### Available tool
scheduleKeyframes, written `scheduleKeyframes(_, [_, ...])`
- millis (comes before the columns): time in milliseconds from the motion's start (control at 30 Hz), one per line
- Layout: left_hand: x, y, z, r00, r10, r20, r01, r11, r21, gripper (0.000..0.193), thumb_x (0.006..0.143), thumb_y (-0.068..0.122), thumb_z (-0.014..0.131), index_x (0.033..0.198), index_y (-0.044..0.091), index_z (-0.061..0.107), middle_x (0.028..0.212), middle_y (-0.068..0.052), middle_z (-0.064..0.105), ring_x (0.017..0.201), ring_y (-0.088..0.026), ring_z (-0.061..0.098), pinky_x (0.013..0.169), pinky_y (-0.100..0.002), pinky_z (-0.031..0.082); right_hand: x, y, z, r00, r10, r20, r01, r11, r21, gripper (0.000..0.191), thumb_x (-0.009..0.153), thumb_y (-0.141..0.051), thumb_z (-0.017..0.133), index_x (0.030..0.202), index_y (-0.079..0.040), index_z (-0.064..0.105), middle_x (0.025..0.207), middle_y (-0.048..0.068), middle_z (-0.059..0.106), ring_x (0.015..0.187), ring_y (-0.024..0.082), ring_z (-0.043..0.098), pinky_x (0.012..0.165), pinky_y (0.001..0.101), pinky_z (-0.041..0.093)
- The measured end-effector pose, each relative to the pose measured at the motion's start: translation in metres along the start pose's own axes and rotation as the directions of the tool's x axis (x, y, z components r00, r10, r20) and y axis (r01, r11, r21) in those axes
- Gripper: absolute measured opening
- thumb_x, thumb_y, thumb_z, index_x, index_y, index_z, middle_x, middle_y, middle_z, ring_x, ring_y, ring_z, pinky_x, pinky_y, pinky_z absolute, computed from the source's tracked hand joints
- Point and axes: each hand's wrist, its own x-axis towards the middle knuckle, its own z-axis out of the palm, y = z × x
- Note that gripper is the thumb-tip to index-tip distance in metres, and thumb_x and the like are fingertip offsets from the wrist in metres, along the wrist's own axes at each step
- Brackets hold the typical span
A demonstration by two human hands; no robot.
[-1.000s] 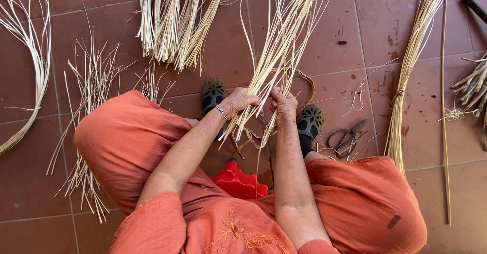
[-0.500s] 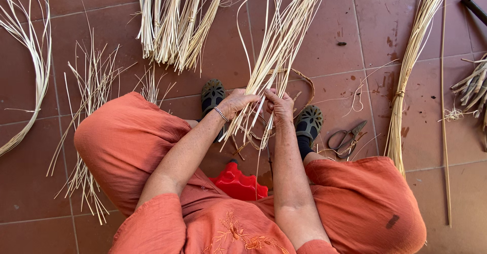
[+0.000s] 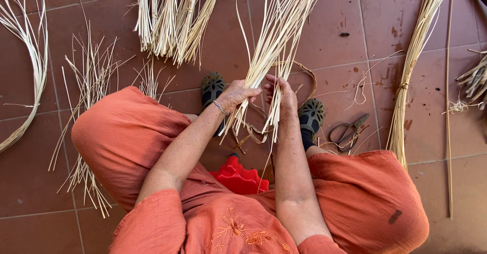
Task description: The person gathers dried plant stalks from the floor, aligns them into bundles, and ties them with thin strips of material. The person repeats this process to form multiple bundles.
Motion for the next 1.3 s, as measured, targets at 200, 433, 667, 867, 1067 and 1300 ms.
scheduleKeyframes(200, [0.002, -0.003, 0.016, 0.994, 0.098, 0.048, -0.092, 0.99, -0.103, 0.034, 0.085, 0.018, 0.082, 0.113, 0.006, 0.067, 0.086, 0.003, 0.068, 0.054, 0.0, 0.05, 0.046, -0.015, 0.041, 0.001, 0.003, 0.013, 0.987, -0.029, 0.161, 0.012, 0.994, 0.107, 0.054, 0.107, -0.038, 0.041, 0.144, 0.0, 0.054, 0.128, 0.018, 0.067, 0.114, 0.027, 0.067, 0.091, 0.0378, 0.063])
scheduleKeyframes(433, [0.001, -0.002, 0.018, 0.998, 0.032, 0.058, -0.023, 0.988, -0.153, 0.037, 0.083, 0.02, 0.084, 0.115, 0.009, 0.068, 0.073, 0.004, 0.064, 0.05, -0.001, 0.05, 0.044, -0.016, 0.044, -0.003, 0.007, 0.021, 0.99, -0.118, 0.083, 0.13, 0.978, -0.164, 0.072, 0.103, -0.057, 0.033, 0.153, -0.008, 0.043, 0.142, 0.02, 0.054, 0.126, 0.03, 0.056, 0.102, 0.0467, 0.05])
scheduleKeyframes(667, [0.007, -0.006, 0.014, 0.982, -0.089, 0.167, 0.125, 0.967, -0.22, 0.021, 0.085, 0.02, 0.083, 0.092, 0.007, 0.068, 0.056, 0.002, 0.061, 0.042, -0.007, 0.054, 0.037, -0.022, 0.045, 0.002, 0.011, 0.015, 0.958, -0.27, 0.094, 0.286, 0.894, -0.345, 0.079, 0.101, -0.069, 0.028, 0.159, -0.016, 0.033, 0.15, 0.019, 0.051, 0.14, 0.032, 0.05, 0.115, 0.047, 0.044])
scheduleKeyframes(867, [0.017, -0.014, 0.02, 0.975, -0.025, 0.222, 0.086, 0.959, -0.269, 0.021, 0.086, 0.017, 0.085, 0.094, 0.005, 0.071, 0.061, 0.0, 0.064, 0.048, -0.007, 0.057, 0.045, -0.022, 0.049, 0.004, 0.003, 0.006, 0.963, -0.271, -0.009, 0.242, 0.875, -0.418, 0.079, 0.101, -0.07, 0.027, 0.16, -0.018, 0.019, 0.151, 0.016, 0.045, 0.137, 0.028, 0.049, 0.112, 0.0444, 0.045])
scheduleKeyframes(1067, [0.027, -0.02, 0.037, 0.972, 0.021, 0.235, 0.043, 0.963, -0.265, 0.02, 0.085, 0.017, 0.084, 0.092, 0.005, 0.07, 0.061, 0.002, 0.062, 0.051, -0.007, 0.057, 0.046, -0.022, 0.051, -0.022, -0.016, -0.006, 0.989, -0.113, -0.092, 0.079, 0.948, -0.309, 0.079, 0.1, -0.069, 0.021, 0.159, -0.016, 0.029, 0.131, 0.027, 0.058, 0.102, 0.028, 0.065, 0.081, 0.0423, 0.058])
scheduleKeyframes(1300, [0.032, -0.003, 0.039, 0.996, 0.022, 0.091, 0.011, 0.94, -0.34, 0.013, 0.082, 0.016, 0.078, 0.085, 0.005, 0.073, 0.056, 0.002, 0.059, 0.042, -0.007, 0.054, 0.039, -0.023, 0.048, -0.091, -0.025, -0.019, 0.982, -0.008, -0.187, -0.075, 0.898, -0.434, 0.087, 0.1, -0.073, 0.027, 0.121, 0.005, 0.06, 0.093, 0.02, 0.073, 0.071, 0.023, 0.074, 0.059, 0.0388, 0.063])
